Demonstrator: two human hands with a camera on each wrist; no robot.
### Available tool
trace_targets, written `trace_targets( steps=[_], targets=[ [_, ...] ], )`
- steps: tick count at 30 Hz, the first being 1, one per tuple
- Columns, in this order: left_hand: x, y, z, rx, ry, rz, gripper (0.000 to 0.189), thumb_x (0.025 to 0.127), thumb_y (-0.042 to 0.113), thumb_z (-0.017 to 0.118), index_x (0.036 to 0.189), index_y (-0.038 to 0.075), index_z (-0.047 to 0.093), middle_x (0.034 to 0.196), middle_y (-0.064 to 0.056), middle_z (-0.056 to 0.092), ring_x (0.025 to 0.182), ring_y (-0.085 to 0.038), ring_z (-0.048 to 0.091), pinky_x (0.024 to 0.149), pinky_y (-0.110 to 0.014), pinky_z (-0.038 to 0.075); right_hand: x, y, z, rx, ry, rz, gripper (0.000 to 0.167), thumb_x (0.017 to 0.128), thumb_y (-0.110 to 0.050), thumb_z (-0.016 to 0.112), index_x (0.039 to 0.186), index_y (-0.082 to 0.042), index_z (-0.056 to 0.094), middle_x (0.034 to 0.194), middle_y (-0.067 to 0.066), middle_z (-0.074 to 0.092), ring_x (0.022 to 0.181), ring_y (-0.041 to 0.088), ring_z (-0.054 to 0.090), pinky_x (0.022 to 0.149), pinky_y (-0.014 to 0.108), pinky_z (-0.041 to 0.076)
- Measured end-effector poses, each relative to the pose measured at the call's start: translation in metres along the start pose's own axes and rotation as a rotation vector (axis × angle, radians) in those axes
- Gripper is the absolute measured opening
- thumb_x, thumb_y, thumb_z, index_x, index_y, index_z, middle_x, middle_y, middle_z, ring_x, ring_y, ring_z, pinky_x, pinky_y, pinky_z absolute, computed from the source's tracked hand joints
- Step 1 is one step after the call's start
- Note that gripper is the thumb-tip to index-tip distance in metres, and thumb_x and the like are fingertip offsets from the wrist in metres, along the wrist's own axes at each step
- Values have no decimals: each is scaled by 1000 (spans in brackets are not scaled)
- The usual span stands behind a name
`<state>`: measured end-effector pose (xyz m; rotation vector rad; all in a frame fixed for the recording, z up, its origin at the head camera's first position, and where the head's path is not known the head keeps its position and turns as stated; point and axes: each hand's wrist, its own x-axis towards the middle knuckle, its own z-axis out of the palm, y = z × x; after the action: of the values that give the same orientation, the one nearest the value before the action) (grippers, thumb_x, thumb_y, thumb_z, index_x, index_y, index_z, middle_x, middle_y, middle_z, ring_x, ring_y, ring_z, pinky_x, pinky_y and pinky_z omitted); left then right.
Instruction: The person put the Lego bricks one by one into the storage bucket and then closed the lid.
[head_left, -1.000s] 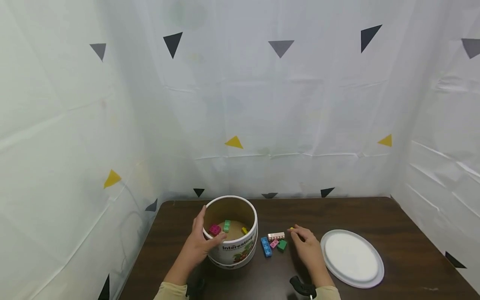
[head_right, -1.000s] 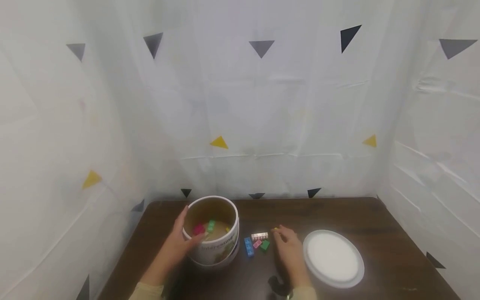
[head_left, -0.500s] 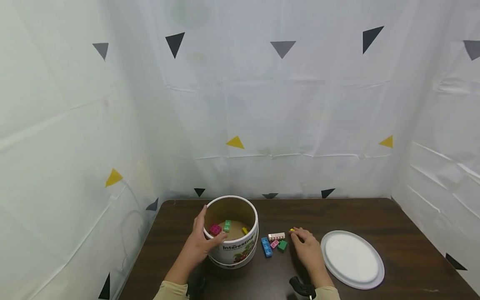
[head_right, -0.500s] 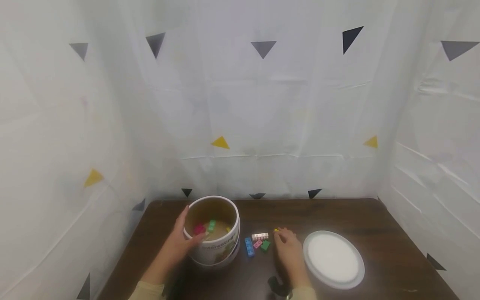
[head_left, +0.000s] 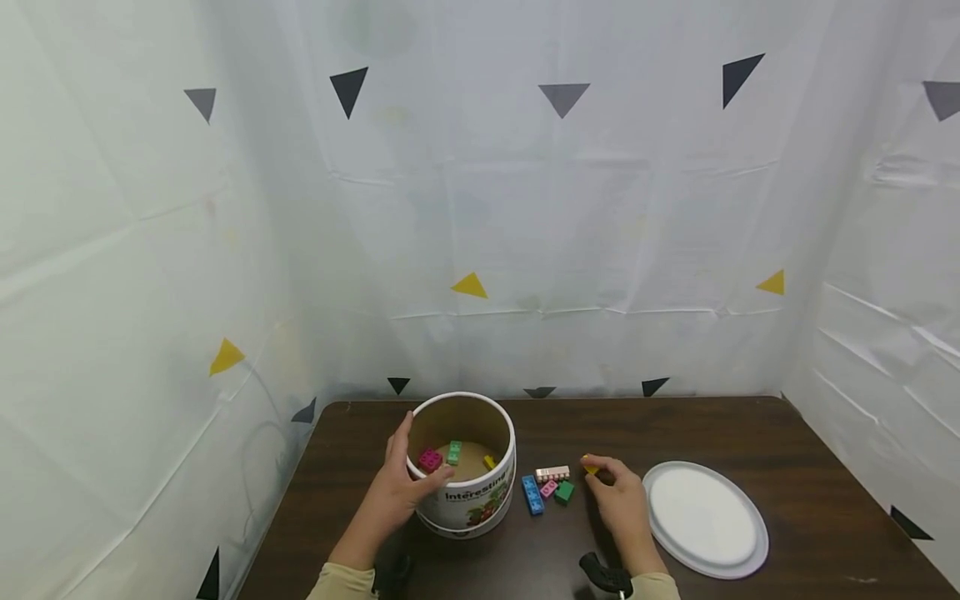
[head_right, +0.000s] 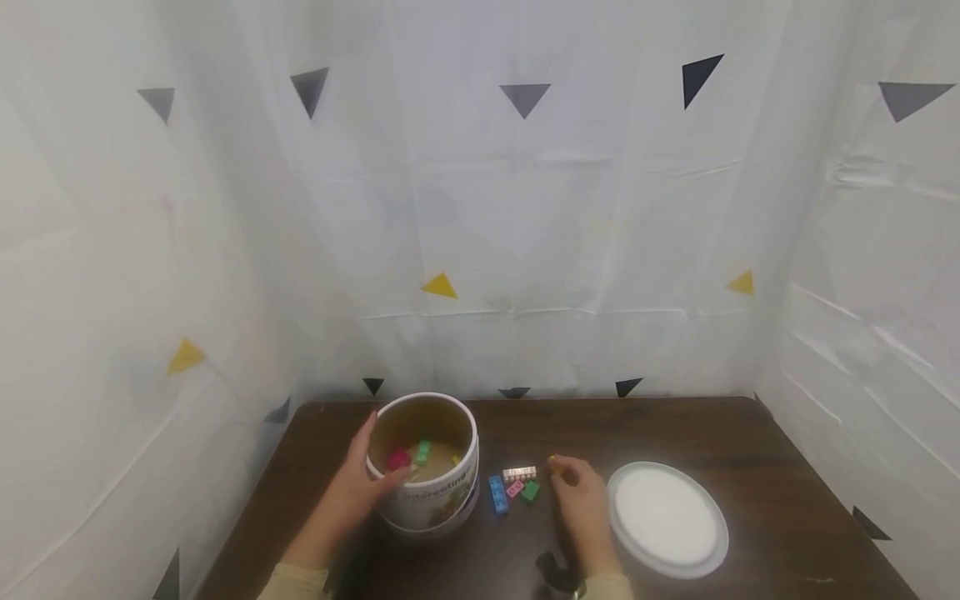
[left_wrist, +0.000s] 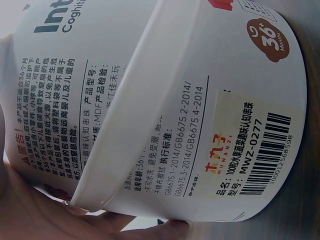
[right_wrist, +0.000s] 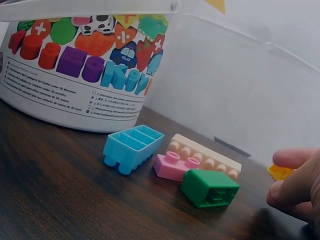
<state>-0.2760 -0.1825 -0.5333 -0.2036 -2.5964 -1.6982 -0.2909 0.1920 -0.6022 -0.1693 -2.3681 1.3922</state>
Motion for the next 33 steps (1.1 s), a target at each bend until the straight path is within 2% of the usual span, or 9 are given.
trace_targets(
  steps=[2, 5, 12, 17, 23, 25, 31, 33],
  targets=[
    [0, 0, 0, -1, -1, 0, 121, 87, 57, 88, 176, 28, 11, 177, -15, 23, 152, -47, 43, 122, -71, 37, 0, 1, 0, 7, 4, 8, 20, 95, -1, 80, 112, -11, 83, 120, 11, 82, 95, 8, 72, 81, 17, 51],
    [1, 0, 0, -2, 0, 0, 121, 87, 57, 88, 176, 29, 11, 177, -14, 23, 152, -47, 43, 122, -72, 37, 0, 1, -1, 32, -5, 23, 18, 99, -4, 77, 116, -10, 80, 119, 14, 82, 90, 4, 70, 77, 18, 51],
    [1, 0, 0, -9, 1, -4, 122, 87, 56, 88, 176, 28, 12, 177, -14, 23, 152, -47, 43, 122, -72, 36, -1, -1, -1, 199, -28, 78, 28, 110, -12, 66, 137, -4, 66, 127, 22, 78, 99, 27, 81, 82, 14, 55],
    [1, -1, 1, -6, 2, -8, 119, 88, 52, 88, 176, 28, 12, 177, -14, 23, 153, -47, 42, 123, -73, 36, 0, 0, 1, 208, -31, 123, 28, 113, -24, 63, 129, -2, 67, 118, 21, 80, 91, 19, 80, 82, 14, 54],
    [1, -2, 1, -18, 4, -3, 117, 89, 48, 88, 176, 29, 11, 178, -14, 22, 153, -46, 42, 123, -72, 35, 1, 2, 2, 185, -3, 126, 33, 112, -35, 63, 122, -5, 74, 110, 16, 80, 84, 14, 77, 80, 18, 55],
    [1, -2, 1, -16, 2, -4, 118, 89, 50, 88, 176, 28, 11, 177, -14, 23, 153, -46, 42, 123, -73, 35, 0, 1, 1, 204, 7, 131, 32, 111, -34, 65, 123, -5, 75, 110, 17, 79, 83, 12, 76, 79, 18, 55],
    [0, 1, 1, -7, 4, -5, 118, 89, 50, 88, 176, 28, 11, 177, -14, 23, 152, -47, 43, 123, -73, 34, -2, -2, -1, 368, 21, 132, 32, 107, -20, 72, 131, 1, 67, 114, 24, 76, 86, 12, 76, 77, 18, 56],
    [0, 1, 1, -6, 5, -5, 118, 89, 50, 88, 176, 28, 12, 177, -14, 23, 152, -47, 43, 123, -73, 35, -2, -3, -1, 393, 33, 136, 34, 106, -20, 74, 131, 2, 66, 113, 22, 77, 87, 12, 77, 76, 17, 56]
  ],
)
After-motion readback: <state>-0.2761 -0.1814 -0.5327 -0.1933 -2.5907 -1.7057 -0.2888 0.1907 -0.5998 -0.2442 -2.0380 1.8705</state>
